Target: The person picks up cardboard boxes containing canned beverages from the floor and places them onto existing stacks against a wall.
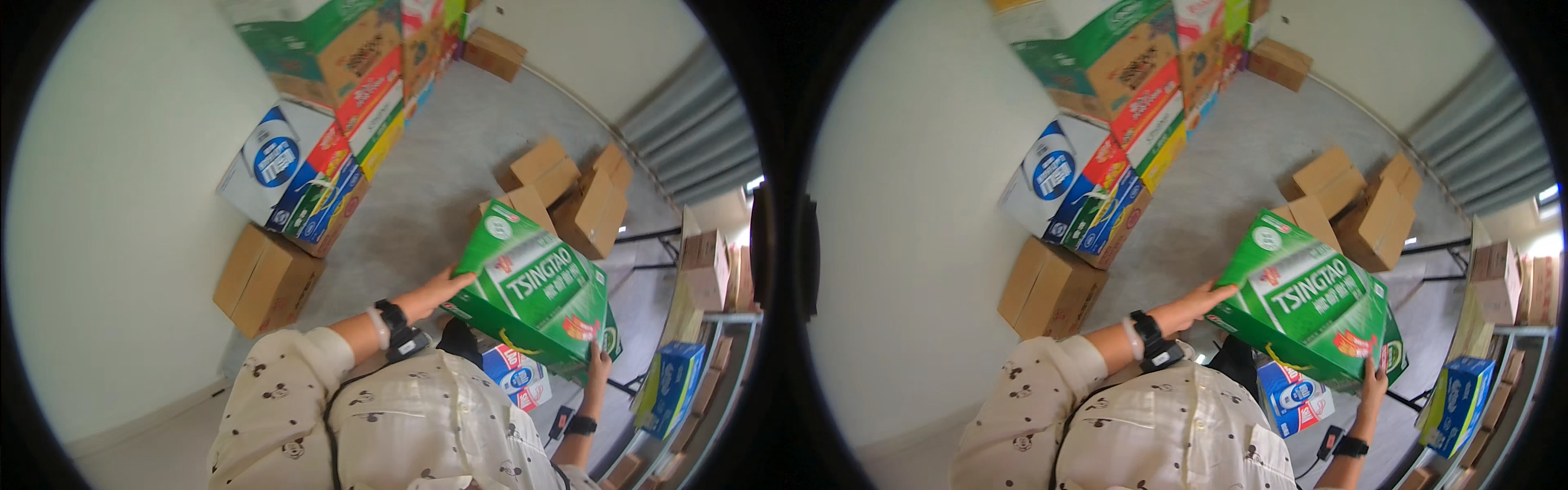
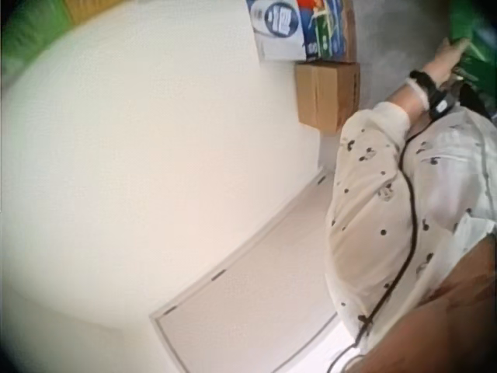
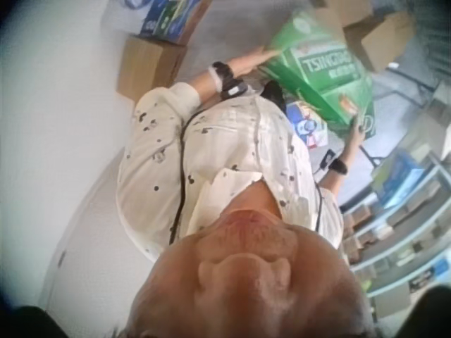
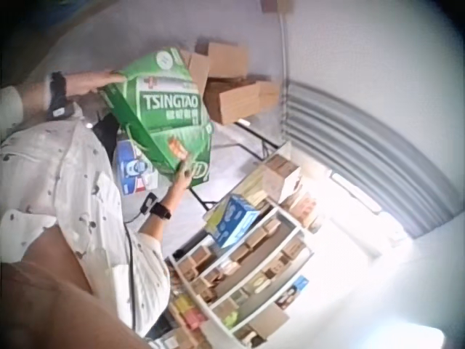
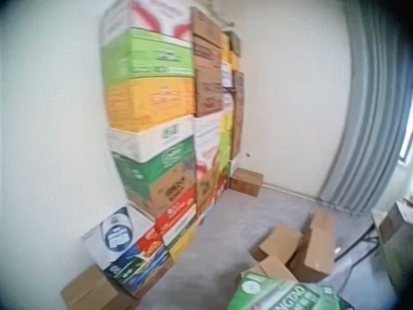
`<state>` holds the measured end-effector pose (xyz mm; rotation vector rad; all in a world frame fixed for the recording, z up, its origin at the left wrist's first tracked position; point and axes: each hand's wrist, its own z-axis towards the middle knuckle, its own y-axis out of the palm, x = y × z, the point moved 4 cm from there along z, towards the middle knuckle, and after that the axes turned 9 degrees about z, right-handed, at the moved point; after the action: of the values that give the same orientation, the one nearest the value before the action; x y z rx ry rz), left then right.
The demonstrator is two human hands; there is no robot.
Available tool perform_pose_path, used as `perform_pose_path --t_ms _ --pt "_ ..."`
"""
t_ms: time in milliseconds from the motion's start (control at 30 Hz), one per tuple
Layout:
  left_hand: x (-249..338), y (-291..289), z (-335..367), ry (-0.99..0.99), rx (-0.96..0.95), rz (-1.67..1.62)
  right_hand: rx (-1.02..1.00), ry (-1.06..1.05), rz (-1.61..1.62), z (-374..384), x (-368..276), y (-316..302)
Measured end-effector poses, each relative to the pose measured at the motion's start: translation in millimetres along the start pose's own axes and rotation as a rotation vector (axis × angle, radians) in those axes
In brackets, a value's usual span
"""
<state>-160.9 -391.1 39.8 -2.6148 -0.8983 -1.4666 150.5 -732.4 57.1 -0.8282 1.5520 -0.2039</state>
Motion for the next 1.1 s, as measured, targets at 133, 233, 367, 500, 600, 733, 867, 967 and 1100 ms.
perform_pose_path --t_ms 133,233,367,500,600,733,867,967,1100 --pt "-26 -112 -123 0.106 0.302 -0.091 -0.237 -0.304 0.068 -28 -123 137" --pt "-32 -166 -221 0.117 0.56 -0.162 -0.438 -0.288 -0.07 -74 -230 235" --pt "-94 -244 -285 0.19 0.85 -0.384 -0.716 -0.493 0.025 -121 -350 367" --pt "-120 -304 -305 0.369 1.113 -0.601 -1.003 -0.524 0.063 -119 -407 517" --pt "-92 -389 -267 0.447 1.219 -0.63 -1.171 -0.416 0.09 -98 -472 660" --pt "-75 -488 -195 0.432 1.434 -0.348 -1.348 -0.268 0.086 -40 -537 826" --pt "-91 -503 -167 0.349 1.409 -0.578 -1.39 -0.197 0.101 -22 -518 865" --pt "-94 -487 -162 0.31 1.362 -0.742 -1.399 -0.199 0.141 -8 -514 862" --pt "-54 -506 -171 0.297 1.237 -0.831 -1.382 -0.216 0.209 -9 -540 868"
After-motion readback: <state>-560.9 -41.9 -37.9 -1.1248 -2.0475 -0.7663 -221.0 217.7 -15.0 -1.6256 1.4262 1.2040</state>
